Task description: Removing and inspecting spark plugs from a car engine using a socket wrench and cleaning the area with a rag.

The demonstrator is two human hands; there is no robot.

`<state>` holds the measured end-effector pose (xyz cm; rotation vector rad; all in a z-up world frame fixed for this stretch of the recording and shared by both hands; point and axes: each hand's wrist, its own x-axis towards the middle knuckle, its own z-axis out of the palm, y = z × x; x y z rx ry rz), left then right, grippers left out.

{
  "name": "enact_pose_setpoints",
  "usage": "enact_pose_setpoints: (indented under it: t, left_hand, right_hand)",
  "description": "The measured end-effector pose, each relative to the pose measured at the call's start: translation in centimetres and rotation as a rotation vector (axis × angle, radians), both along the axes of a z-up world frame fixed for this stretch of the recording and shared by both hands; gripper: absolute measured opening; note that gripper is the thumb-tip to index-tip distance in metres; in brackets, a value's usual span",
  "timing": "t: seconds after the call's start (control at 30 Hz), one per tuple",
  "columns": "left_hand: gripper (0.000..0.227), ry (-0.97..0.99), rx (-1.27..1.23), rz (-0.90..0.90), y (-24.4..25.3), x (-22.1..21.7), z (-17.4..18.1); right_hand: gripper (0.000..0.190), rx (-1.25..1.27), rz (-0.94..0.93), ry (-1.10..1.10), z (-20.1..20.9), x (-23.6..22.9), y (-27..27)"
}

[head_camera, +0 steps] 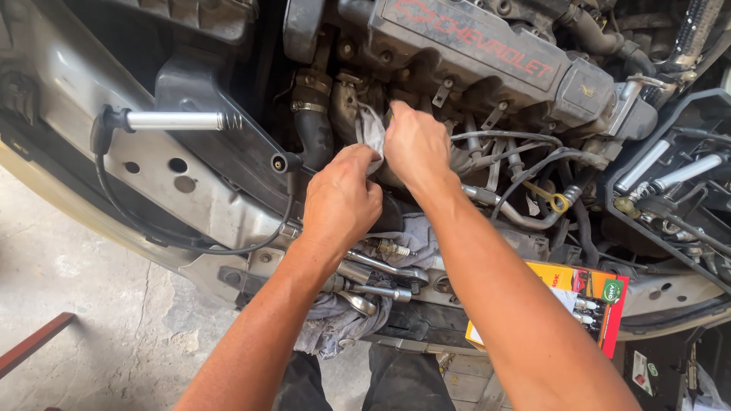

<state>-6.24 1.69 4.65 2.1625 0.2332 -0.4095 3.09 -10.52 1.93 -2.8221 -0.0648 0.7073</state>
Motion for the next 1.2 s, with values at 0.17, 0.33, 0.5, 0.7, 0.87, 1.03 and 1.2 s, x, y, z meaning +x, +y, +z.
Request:
enact_pose_setpoints:
  t: [0.17, 0.33, 0.5, 0.7, 0.87, 1.03, 1.2]
  left_hand:
    - [0.039, 0.010, 0.031, -0.021, 0.4, -0.1, 0.4]
    - [0.038, 0.003, 0.038, -0.028, 0.5, -0.2, 0.6]
    - [0.034, 0.008, 0.061, -0.028, 0.4, -0.4, 0.0]
    - [0.032, 0.018, 0.069, 0.003, 1.0, -0.8, 0.0]
    - [0.030, -0.005, 0.083, -0.018, 1.7, -0.5, 0.8]
    - [0.030, -0.018, 0.038, 0.003, 1.5, -0.5, 0.0]
    - [0.030, -0.020, -0.004, 0.014, 1.4, -0.5, 0.0]
  right_hand:
    - [0.040, 0.018, 0.009, 0.030, -3.1, 1.2, -0.1]
    - [0.041, 0.186, -0.129, 0.077, -6.6, 2.8, -1.5]
    - [0.044, 0.151, -0.143, 0.062, -1.4, 1.2, 0.2]
    - [0.034, -0.016, 0.102, 0.074, -1.4, 1.0, 0.6]
    - [0.026, -0.080, 0.175, 0.067, 0.0, 1.6, 0.6]
    - [0.036, -0.036, 0.169, 0.023, 3.7, -0.2, -0.2]
    - [0.037, 0.022, 0.165, 0.026, 1.0, 0.0, -0.8]
